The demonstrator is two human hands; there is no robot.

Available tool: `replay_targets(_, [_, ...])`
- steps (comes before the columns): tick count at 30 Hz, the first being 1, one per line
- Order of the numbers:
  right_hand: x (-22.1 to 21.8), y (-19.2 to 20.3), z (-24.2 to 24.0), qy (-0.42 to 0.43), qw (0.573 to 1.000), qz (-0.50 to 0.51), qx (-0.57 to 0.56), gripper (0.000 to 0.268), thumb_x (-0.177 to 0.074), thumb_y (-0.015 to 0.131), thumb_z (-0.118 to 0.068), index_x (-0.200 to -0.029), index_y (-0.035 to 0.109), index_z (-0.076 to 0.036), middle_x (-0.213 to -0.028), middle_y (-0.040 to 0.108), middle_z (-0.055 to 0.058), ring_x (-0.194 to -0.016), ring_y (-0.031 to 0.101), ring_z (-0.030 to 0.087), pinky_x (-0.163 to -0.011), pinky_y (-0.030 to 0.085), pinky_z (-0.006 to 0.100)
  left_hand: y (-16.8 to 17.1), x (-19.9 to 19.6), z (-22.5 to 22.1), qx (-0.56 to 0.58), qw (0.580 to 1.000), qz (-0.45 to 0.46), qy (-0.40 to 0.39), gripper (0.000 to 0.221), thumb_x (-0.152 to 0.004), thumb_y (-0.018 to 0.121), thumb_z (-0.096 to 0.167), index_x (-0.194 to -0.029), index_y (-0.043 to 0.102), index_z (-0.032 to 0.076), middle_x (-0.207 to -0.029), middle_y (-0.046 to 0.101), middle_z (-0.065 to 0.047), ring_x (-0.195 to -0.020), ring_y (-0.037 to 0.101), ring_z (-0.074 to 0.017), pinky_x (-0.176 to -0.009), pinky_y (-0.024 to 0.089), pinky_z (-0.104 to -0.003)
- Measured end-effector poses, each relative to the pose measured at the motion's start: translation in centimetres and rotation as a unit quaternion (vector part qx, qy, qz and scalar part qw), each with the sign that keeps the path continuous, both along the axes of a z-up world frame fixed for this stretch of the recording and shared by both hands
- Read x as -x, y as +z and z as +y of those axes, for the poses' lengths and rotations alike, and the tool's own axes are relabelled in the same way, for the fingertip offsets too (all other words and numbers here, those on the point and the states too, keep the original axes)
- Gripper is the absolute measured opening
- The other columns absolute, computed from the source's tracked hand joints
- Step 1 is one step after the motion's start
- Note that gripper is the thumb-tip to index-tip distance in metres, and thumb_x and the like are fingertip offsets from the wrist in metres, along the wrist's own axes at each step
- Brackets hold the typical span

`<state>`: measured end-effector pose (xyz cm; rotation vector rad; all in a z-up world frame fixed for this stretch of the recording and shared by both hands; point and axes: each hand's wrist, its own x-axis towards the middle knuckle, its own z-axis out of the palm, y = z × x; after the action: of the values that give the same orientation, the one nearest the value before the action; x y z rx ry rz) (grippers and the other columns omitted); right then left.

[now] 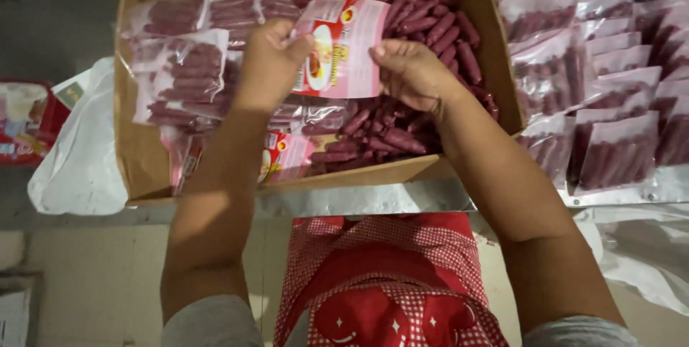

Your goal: The person places small red sausages into plastic bags and seals them by hand.

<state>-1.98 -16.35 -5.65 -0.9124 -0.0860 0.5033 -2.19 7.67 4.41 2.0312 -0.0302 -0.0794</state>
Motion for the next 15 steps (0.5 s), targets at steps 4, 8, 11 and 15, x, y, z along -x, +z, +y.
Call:
replay_targets(4, [-1.3,-0.5,-1.0,-0.09,0.995,0.045,-0.023,0.013,-0.09,0.076,-0.01,-0.101,0.077,-0.002,-0.108,0.078,0.018,-0.099,0.077,0.028,-0.09,0.067,0.048,-1.0,-1.5,-2.6,0.005,1.0,0.002,-0.024,0.036,-0.102,0.067,0.013,-0.076,0.043,0.019,-0.074,0.052,0.002,-0.061,0.045,-0.0087,-0.05,0.034,-0.026])
replay_targets(8, [-1.5,0.1,-1.2,-0.19,0.981,0.034,0.035,0.008,-0.09,0.077,-0.009,-0.089,0.071,-0.004,-0.098,0.079,0.017,-0.089,0.078,0.025,-0.079,0.068,0.04,0.4,-1.8,-5.0,0.0,1.0,0.001,-0.013,0.027,-0.095,0.063,0.006,-0.119,0.052,0.008,-0.105,0.072,-0.008,-0.084,0.074,-0.0167,-0.064,0.063,-0.028])
replay_targets(11, [-2.0,-0.9,-1.3,-0.245,0.968,-0.004,0.051,0.025,-0.093,0.076,-0.011,-0.072,0.062,-0.012,-0.085,0.077,0.011,-0.077,0.074,0.019,-0.069,0.064,0.035,-2.0,-2.5,-5.6,-0.088,0.988,-0.127,0.003,0.04,-0.091,0.068,0.001,-0.126,0.048,0.001,-0.116,0.065,-0.014,-0.097,0.07,-0.0237,-0.082,0.064,-0.031])
replay_targets(15, [-2.4,-2.1,-1.5,-0.256,0.963,-0.054,0.064,0.012,-0.097,0.07,0.003,-0.088,0.073,-0.005,-0.089,0.077,0.006,-0.079,0.071,0.014,-0.078,0.062,0.029,-4.2,-1.8,-6.9,-0.122,0.965,-0.224,-0.057,0.004,-0.093,0.064,0.006,-0.093,0.062,0.009,-0.112,0.06,-0.011,-0.103,0.063,-0.0254,-0.096,0.052,-0.037])
